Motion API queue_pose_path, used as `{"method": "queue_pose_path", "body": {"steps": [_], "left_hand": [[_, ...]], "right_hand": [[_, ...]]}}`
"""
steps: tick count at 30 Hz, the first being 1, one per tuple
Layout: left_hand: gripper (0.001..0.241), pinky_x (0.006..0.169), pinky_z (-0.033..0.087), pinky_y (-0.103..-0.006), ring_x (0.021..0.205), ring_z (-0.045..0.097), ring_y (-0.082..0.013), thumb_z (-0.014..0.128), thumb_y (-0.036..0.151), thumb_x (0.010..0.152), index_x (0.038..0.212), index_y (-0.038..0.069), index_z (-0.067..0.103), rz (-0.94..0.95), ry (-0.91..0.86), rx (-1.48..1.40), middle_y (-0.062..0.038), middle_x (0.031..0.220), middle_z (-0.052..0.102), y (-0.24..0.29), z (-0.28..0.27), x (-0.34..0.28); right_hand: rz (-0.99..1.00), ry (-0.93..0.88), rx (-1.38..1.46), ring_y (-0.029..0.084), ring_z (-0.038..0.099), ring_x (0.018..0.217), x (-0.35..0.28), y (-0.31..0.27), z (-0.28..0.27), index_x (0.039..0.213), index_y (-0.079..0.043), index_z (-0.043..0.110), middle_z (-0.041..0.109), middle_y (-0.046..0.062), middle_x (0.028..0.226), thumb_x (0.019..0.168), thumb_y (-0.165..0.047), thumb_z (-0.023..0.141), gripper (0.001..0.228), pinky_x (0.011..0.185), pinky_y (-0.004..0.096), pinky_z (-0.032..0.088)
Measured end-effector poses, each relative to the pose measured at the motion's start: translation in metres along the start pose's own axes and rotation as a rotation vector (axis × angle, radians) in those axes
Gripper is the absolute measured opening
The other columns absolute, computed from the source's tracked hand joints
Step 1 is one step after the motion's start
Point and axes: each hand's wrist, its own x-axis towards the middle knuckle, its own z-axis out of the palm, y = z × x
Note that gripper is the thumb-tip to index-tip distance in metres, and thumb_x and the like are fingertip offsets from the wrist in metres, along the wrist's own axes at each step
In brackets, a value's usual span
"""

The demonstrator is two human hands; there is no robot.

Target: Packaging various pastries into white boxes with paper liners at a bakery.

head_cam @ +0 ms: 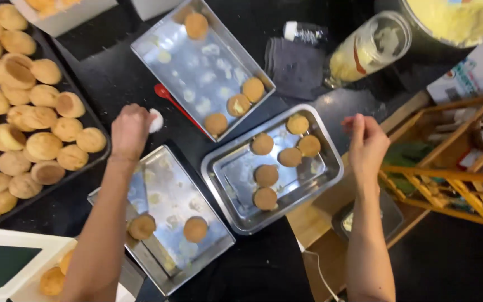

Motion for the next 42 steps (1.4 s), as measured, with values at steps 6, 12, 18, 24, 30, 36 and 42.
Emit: {"method": "queue_pose_path", "body": {"steps": [6, 12, 18, 24, 30, 36, 42], "left_hand": [[0.020, 0.080, 0.053, -0.0485, 0.092, 0.064, -0.0393, 0.077, 0.016, 0.097, 0.088, 0.000, 0.069, 0.056, 0.048, -0.039, -0.019, 0.093, 0.065, 0.004, -0.009, -0.006], [0.015, 0.082, 0.054, -0.0483, 0.093, 0.066, -0.0402, 0.076, 0.015, 0.100, 0.097, 0.001, 0.075, 0.059, 0.018, -0.055, -0.019, 0.097, 0.067, 0.008, -0.012, -0.013], [0.017, 0.082, 0.054, -0.0502, 0.093, 0.066, -0.0439, 0.065, -0.003, 0.092, 0.106, 0.000, 0.075, 0.030, -0.031, -0.019, -0.025, 0.099, 0.068, 0.004, -0.012, -0.021], [0.035, 0.083, 0.055, -0.0513, 0.097, 0.067, -0.0456, 0.057, -0.008, 0.088, 0.121, 0.001, 0.065, 0.192, 0.015, 0.005, -0.026, 0.103, 0.069, 0.001, -0.015, -0.028], [0.015, 0.074, 0.050, -0.0574, 0.088, 0.064, -0.0506, 0.057, 0.010, 0.112, 0.116, 0.001, 0.046, -0.017, -0.129, 0.012, -0.030, 0.093, 0.067, 0.018, -0.035, -0.030], [0.016, 0.087, 0.057, -0.0450, 0.105, 0.069, -0.0422, 0.058, -0.003, 0.113, 0.115, -0.002, 0.043, 0.197, 0.276, -0.193, -0.025, 0.113, 0.069, 0.033, -0.058, -0.045], [0.026, 0.090, 0.059, -0.0269, 0.107, 0.068, -0.0121, 0.069, -0.006, 0.112, 0.114, 0.003, 0.045, -0.183, 0.459, -0.904, -0.012, 0.120, 0.069, 0.076, -0.068, -0.080]], "right_hand": [[-0.064, -0.047, -0.066, 0.016, 0.072, 0.082, -0.040, 0.011, 0.009, 0.102, 0.000, 0.073, 0.076, 0.010, 0.090, 0.111, -0.020, 0.059, 0.027, 0.074, 0.032, 0.055], [-0.365, -0.234, -0.273, 0.034, 0.063, 0.107, -0.061, -0.003, 0.006, 0.111, -0.004, 0.071, 0.072, 0.013, 0.110, 0.100, -0.015, 0.074, 0.016, 0.095, 0.044, 0.051], [-0.696, -0.463, -0.419, 0.033, 0.052, 0.126, -0.065, -0.005, 0.009, 0.128, -0.010, 0.063, 0.063, 0.011, 0.128, 0.073, -0.019, 0.082, 0.059, 0.105, 0.044, 0.042], [-0.705, -0.520, -0.370, 0.035, 0.055, 0.120, -0.091, -0.005, 0.022, 0.125, -0.004, 0.062, 0.064, 0.015, 0.125, 0.076, -0.028, 0.083, 0.058, 0.096, 0.045, 0.043], [-0.398, -0.678, -0.218, 0.039, 0.065, 0.103, -0.123, -0.021, 0.039, 0.124, -0.003, 0.062, 0.064, 0.021, 0.113, 0.092, -0.026, 0.078, 0.043, 0.086, 0.045, 0.053], [-0.281, -0.376, -0.169, 0.035, 0.068, 0.097, -0.121, -0.028, 0.011, 0.125, -0.001, 0.062, 0.069, 0.020, 0.114, 0.094, -0.021, 0.072, 0.038, 0.082, 0.044, 0.055], [-0.315, -0.501, -0.476, 0.040, 0.063, 0.094, -0.182, -0.021, 0.041, 0.119, -0.005, 0.060, 0.066, 0.021, 0.097, 0.082, -0.036, 0.083, 0.053, 0.081, 0.053, 0.050]]}}
